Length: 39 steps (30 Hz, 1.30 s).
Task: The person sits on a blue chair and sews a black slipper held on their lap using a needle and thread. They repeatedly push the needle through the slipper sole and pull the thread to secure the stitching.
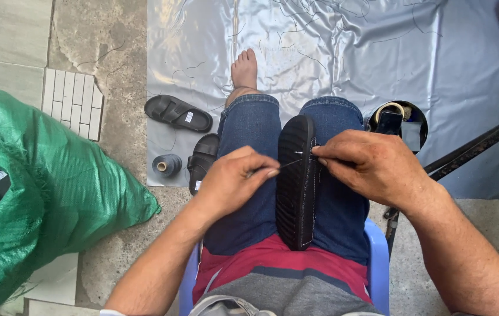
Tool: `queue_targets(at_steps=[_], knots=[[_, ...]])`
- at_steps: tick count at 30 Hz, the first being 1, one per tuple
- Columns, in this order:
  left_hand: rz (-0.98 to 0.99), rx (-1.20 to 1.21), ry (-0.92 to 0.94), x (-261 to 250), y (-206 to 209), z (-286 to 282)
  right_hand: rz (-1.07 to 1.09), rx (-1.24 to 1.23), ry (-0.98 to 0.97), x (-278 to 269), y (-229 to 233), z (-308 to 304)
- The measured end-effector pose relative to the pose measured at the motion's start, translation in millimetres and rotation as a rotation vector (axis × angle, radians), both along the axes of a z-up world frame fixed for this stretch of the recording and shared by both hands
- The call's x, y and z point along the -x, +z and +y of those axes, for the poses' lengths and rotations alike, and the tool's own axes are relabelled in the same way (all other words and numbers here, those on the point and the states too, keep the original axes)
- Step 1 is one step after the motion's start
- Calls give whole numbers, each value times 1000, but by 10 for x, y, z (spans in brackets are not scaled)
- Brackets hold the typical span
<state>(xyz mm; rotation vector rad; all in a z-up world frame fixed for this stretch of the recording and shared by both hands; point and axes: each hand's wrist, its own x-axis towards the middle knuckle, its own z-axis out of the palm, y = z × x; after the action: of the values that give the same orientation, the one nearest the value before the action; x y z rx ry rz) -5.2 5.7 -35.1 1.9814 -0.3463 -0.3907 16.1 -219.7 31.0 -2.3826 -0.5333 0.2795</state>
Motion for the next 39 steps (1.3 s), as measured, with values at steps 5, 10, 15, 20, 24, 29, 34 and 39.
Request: queue_targets(at_steps=[5,10,15,20,24,29,34,39], knots=[[264,50,-91,-52,245,240,-14,16,16,8,-123,-45],[462,679,0,104,147,-12,45,38,17,-5,-105,-10],[293,603,-4,39,94,-167,90,60,2,5,-110,-32],[63,317,-9,-44,155,-161,83,53,-13,33,-92,-10],[-96,-91,123,-64,90,-94,106,59,-37,43,-60,20],[-48,-35,29,-72,217,-201,67,85,6,56,-78,42],[-10,32,-51,-127,393,-271,-3,180,58,93,-84,-33],[-23,-253,-224,-204,253,-193,296,609,13,-60,199,-326]])
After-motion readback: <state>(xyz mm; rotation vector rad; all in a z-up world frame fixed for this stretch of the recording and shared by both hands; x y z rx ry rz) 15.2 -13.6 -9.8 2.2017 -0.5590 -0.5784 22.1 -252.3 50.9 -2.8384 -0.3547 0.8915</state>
